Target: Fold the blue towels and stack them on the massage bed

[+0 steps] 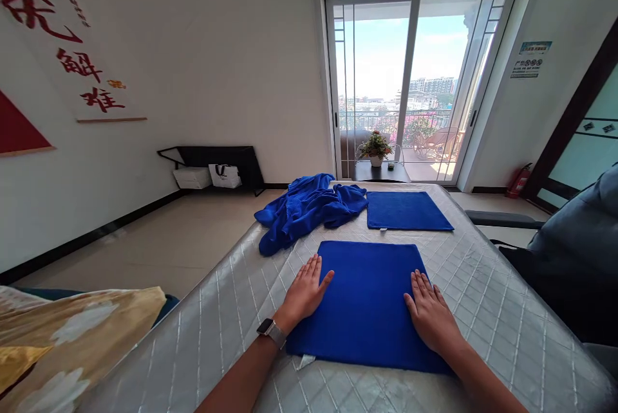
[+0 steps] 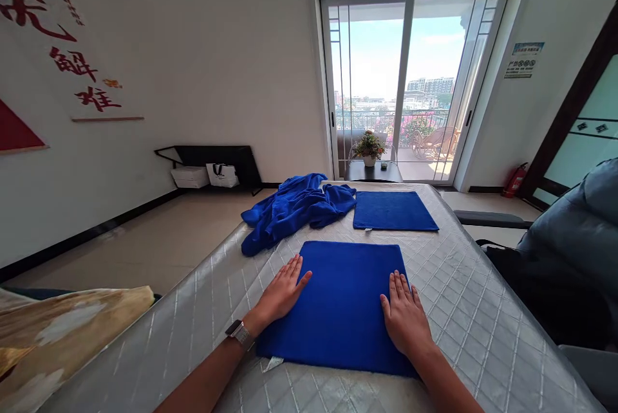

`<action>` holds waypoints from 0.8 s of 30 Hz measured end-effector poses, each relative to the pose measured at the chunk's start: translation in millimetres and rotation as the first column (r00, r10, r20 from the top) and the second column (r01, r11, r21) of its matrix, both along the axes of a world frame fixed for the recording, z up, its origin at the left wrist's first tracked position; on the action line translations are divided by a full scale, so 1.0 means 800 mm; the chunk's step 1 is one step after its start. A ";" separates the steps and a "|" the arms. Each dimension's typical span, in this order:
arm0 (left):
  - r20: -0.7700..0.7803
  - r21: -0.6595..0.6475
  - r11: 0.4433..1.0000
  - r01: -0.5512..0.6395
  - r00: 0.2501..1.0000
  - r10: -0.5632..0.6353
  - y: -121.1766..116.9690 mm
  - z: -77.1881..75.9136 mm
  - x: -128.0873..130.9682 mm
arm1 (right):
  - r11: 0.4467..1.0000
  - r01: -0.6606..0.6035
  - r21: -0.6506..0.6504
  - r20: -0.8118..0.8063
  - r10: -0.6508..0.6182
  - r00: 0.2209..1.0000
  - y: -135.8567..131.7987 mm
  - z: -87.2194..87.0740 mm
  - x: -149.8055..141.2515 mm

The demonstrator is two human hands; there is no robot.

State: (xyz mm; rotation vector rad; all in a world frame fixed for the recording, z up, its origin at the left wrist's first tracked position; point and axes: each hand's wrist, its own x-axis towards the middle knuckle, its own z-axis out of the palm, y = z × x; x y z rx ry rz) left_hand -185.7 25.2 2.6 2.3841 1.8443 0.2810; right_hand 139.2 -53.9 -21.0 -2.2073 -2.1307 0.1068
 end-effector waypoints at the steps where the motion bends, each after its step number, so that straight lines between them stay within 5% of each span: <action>1: 0.006 0.001 1.000 -0.006 1.000 0.006 0.001 -0.002 -0.004 | 1.000 -0.005 0.005 0.006 0.005 1.000 0.000 -0.002 0.001; 6: 0.027 0.043 0.999 0.002 1.000 -0.003 0.002 -0.013 -0.007 | 0.999 -0.042 -0.004 0.050 0.042 0.998 0.013 0.009 0.011; 12: 0.020 0.060 0.998 0.000 1.000 -0.001 0.006 -0.023 -0.010 | 1.000 -0.027 0.015 0.052 0.026 0.998 0.084 0.039 0.009; 17: -0.007 0.043 0.999 -0.007 1.000 0.007 0.003 -0.019 -0.009 | 1.000 0.013 0.002 0.023 -0.013 1.000 0.127 0.013 0.011; 24: -0.093 -0.036 0.998 -0.043 0.995 0.039 0.008 0.010 -0.007 | 0.998 0.018 0.064 -0.028 -0.016 0.999 0.132 -0.015 0.022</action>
